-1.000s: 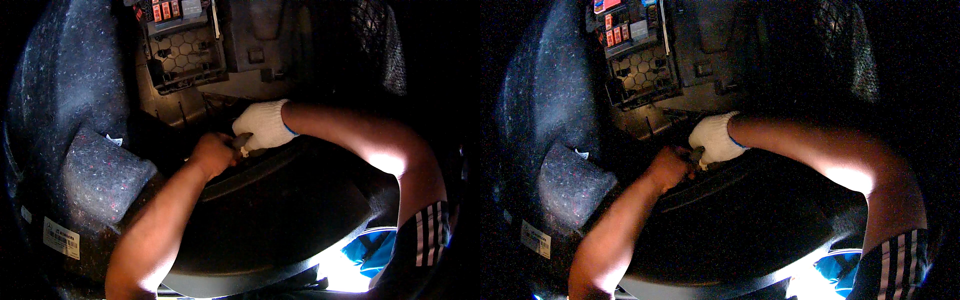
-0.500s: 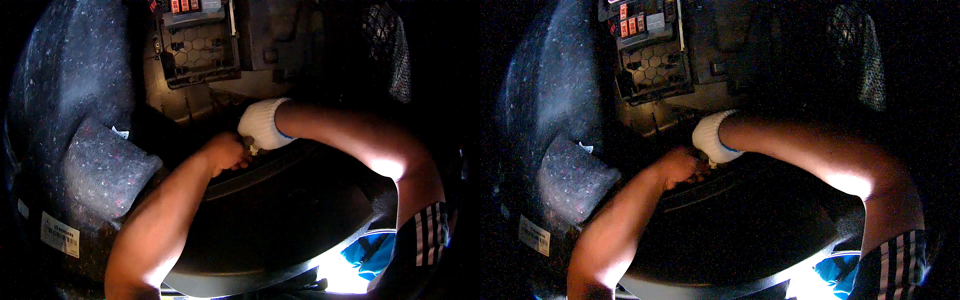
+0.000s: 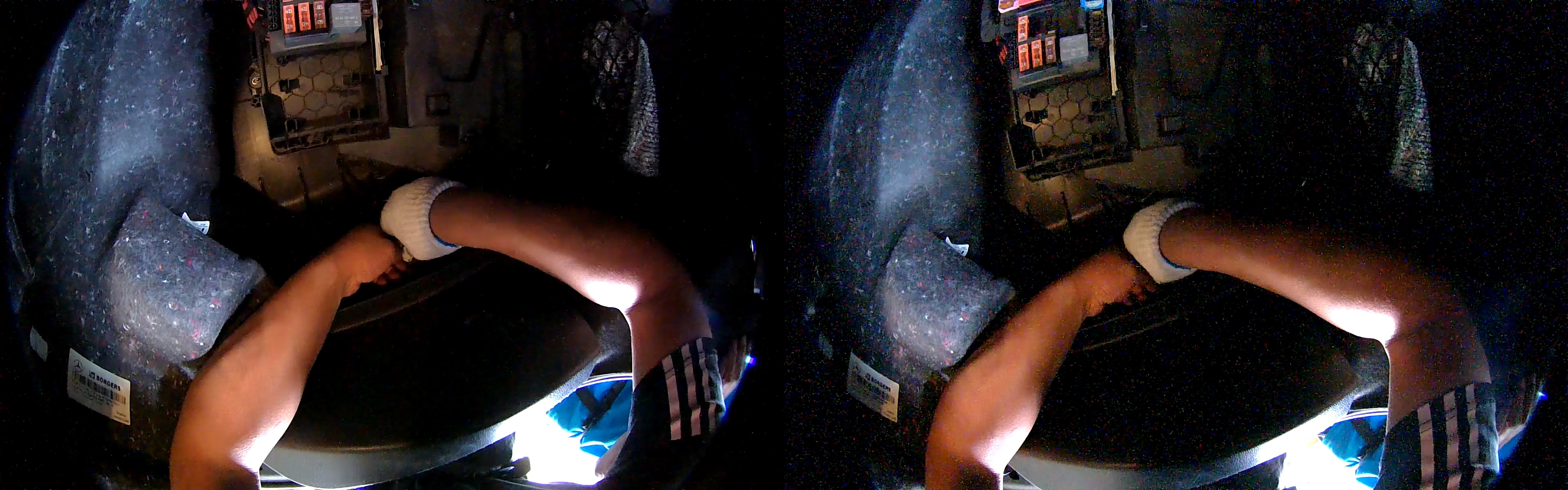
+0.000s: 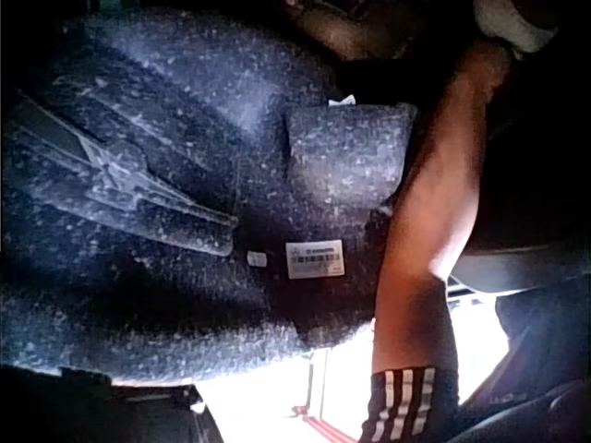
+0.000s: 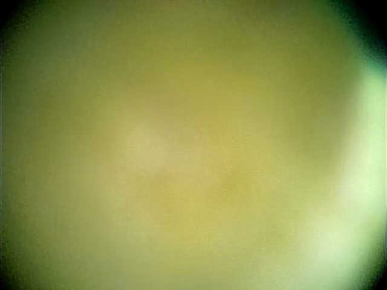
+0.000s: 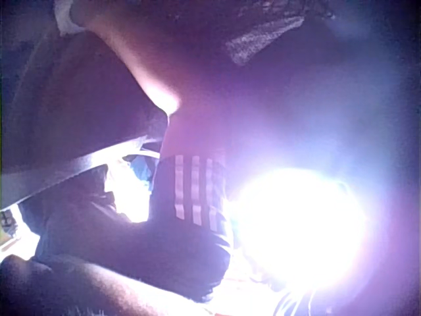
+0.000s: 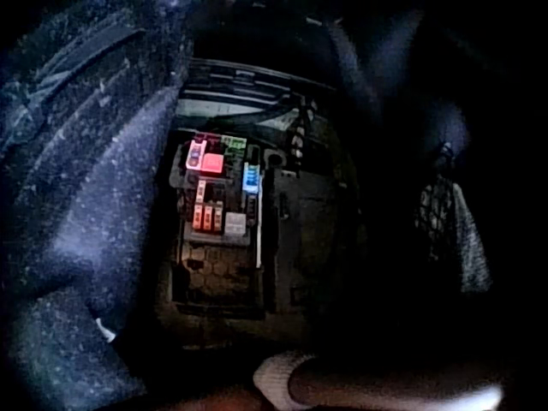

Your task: The person removes a trunk liner and a floor panel to access the car's electrical components. They disconnect a wiring harness and then reinstall the floor panel and liner. Finally, they route a cable along the exterior rear bumper of the vehicle.

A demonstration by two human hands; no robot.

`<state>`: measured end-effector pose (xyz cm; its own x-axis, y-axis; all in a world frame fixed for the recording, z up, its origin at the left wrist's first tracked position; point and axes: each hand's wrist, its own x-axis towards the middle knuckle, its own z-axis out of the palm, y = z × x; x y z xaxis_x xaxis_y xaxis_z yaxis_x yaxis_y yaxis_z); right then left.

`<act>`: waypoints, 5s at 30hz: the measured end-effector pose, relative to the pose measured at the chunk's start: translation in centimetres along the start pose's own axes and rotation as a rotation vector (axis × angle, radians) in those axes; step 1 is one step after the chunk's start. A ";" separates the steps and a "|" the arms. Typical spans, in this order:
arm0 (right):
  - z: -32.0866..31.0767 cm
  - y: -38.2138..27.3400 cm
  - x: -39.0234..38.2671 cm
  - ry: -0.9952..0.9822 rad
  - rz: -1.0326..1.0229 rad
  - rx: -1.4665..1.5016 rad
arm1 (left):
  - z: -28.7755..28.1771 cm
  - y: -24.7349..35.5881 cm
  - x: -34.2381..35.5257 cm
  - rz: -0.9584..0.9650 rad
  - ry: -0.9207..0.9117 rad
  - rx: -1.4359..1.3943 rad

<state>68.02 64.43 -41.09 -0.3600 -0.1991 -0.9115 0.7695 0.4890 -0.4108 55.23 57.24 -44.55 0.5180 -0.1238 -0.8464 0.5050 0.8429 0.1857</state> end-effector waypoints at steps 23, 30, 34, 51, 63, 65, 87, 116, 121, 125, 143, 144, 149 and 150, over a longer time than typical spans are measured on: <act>4.0 2.7 -1.1 0.401 0.102 0.567 | -2.5 -0.7 1.0 0.060 0.107 0.051; 4.6 2.5 -0.7 0.600 0.053 0.803 | -2.3 -0.6 0.8 0.098 0.028 0.115; 5.1 2.6 -0.9 0.753 -0.037 0.858 | -1.2 0.5 -0.1 0.139 0.205 0.381; -2.1 -0.6 -6.9 -0.004 0.016 0.051 | -1.3 1.0 0.6 0.455 0.465 0.137; 4.4 -0.5 1.1 0.254 0.190 0.537 | -2.5 2.0 -0.1 0.481 0.457 0.339; 4.0 -0.4 1.5 0.228 0.169 0.693 | -3.2 3.0 -1.2 0.400 0.398 0.248; 3.7 2.9 -0.6 0.364 0.076 0.577 | -2.2 -0.9 0.1 0.062 0.120 -0.122; 3.9 0.6 1.5 0.250 0.096 0.566 | -2.6 -1.1 1.9 0.658 0.576 0.220; 5.2 0.8 3.0 0.287 0.111 0.526 | -2.2 -0.3 1.7 0.651 0.631 0.285; 2.7 -0.5 1.7 0.191 0.135 0.454 | -2.2 0.0 1.4 0.580 0.653 0.335; 3.4 -1.1 1.4 0.318 0.024 0.459 | -2.6 -0.5 -0.9 0.449 0.583 0.187; 3.9 -0.8 1.6 0.350 0.064 0.517 | -2.4 -0.6 -0.4 0.478 0.570 0.137; 4.4 0.0 3.1 0.238 0.229 0.641 | -1.8 0.3 1.1 0.618 0.702 0.173; 3.9 0.1 3.1 0.155 0.262 0.635 | -1.9 0.2 1.1 0.625 0.718 0.178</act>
<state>69.01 60.58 -44.02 -0.1553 0.0040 -0.9879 0.9833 -0.0956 -0.1549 54.64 58.25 -46.40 0.2132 0.7187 -0.6618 0.4096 0.5492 0.7284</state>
